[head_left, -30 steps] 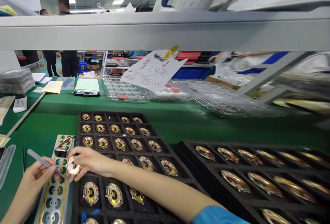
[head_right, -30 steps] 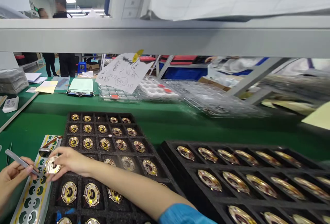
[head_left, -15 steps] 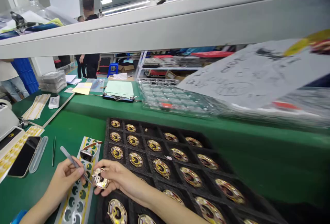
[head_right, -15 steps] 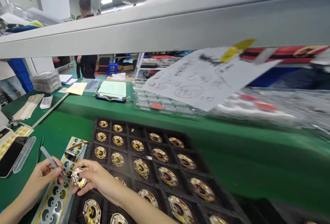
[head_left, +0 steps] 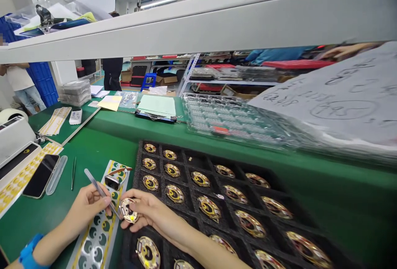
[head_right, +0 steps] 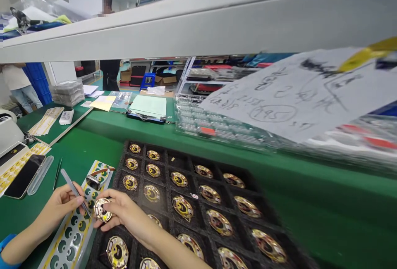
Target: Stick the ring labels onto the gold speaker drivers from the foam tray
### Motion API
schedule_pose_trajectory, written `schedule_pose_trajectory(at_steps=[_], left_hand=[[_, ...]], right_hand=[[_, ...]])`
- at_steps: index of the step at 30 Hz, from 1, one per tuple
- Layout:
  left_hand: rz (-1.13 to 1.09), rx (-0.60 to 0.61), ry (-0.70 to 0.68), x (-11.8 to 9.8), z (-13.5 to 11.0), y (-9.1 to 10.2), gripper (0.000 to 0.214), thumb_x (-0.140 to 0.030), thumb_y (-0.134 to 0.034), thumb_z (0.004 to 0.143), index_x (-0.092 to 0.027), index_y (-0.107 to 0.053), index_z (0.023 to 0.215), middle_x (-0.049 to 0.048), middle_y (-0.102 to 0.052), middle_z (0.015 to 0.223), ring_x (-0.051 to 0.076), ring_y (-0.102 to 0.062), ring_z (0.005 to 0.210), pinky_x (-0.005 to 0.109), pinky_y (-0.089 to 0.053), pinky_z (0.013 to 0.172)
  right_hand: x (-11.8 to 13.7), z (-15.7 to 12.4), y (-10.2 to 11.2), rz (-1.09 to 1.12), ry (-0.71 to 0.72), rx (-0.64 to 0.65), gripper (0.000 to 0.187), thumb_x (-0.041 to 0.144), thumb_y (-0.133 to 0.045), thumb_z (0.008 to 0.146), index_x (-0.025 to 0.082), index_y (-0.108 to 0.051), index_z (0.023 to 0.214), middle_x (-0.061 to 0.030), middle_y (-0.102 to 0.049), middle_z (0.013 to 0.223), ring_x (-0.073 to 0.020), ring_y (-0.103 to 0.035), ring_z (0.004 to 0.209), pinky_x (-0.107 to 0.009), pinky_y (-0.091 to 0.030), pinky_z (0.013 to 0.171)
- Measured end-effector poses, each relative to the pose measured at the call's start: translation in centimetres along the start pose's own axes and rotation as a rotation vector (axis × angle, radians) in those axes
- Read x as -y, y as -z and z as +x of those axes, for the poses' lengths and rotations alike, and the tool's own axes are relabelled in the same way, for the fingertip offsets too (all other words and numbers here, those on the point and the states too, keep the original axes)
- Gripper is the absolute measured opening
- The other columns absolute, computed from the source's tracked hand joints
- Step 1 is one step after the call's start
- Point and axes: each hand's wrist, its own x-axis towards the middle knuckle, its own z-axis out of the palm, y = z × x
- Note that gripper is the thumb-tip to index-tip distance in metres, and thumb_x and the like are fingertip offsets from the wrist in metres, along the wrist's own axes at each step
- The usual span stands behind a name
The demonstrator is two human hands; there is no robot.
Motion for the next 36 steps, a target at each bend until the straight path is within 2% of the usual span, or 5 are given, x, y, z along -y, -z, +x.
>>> schedule_pose_trajectory(at_steps=[15, 19, 26, 31, 36], left_hand=[[0.001, 0.000, 0.007, -0.33, -0.39, -0.15, 0.042, -0.049, -0.078, 0.070, -0.014, -0.057, 0.078, 0.0003, -0.061, 0.067, 0.012, -0.060, 0.060, 0.025, -0.048, 0.064], [0.001, 0.009, -0.015, -0.40, -0.44, -0.28, 0.040, -0.048, -0.077, 0.072, -0.014, -0.056, 0.079, 0.0001, -0.060, 0.069, 0.013, -0.060, 0.061, 0.025, -0.049, 0.064], [0.027, 0.015, -0.082, -0.46, -0.58, -0.26, 0.036, -0.045, -0.074, 0.076, -0.014, -0.057, 0.078, -0.0003, -0.057, 0.070, 0.012, -0.061, 0.063, 0.024, -0.047, 0.064], [0.050, 0.011, -0.078, -0.37, -0.59, -0.14, 0.035, -0.045, -0.074, 0.075, -0.014, -0.057, 0.077, -0.0003, -0.056, 0.070, 0.013, -0.060, 0.061, 0.025, -0.047, 0.063], [0.099, -0.028, -0.146, -0.32, -0.54, -0.22, 0.028, -0.038, -0.075, 0.075, -0.014, -0.059, 0.076, 0.0007, -0.058, 0.072, 0.013, -0.060, 0.063, 0.026, -0.048, 0.064]], right_hand=[[0.11, -0.36, 0.01, -0.025, -0.019, -0.017, 0.044, 0.044, -0.075, 0.070, 0.016, -0.056, 0.097, -0.0030, -0.068, 0.084, -0.0162, -0.073, 0.070, -0.022, -0.055, 0.061], [0.05, -0.56, -0.05, -0.022, -0.029, -0.017, 0.044, 0.044, -0.074, 0.071, 0.016, -0.055, 0.100, -0.0034, -0.069, 0.085, -0.0154, -0.072, 0.072, -0.022, -0.055, 0.063], [0.14, -0.70, 0.01, -0.016, -0.018, -0.005, 0.047, 0.032, -0.071, 0.072, 0.017, -0.052, 0.112, -0.0058, -0.069, 0.092, -0.0177, -0.072, 0.078, -0.025, -0.056, 0.067], [-0.12, -0.60, 0.17, -0.005, -0.006, 0.008, 0.043, 0.032, -0.071, 0.074, 0.017, -0.053, 0.111, -0.0041, -0.067, 0.089, -0.0172, -0.072, 0.077, -0.025, -0.056, 0.066], [-0.14, -0.78, 0.17, -0.011, 0.016, 0.020, 0.042, 0.039, -0.068, 0.080, 0.018, -0.055, 0.113, -0.0054, -0.068, 0.093, -0.0187, -0.073, 0.080, -0.028, -0.057, 0.069]])
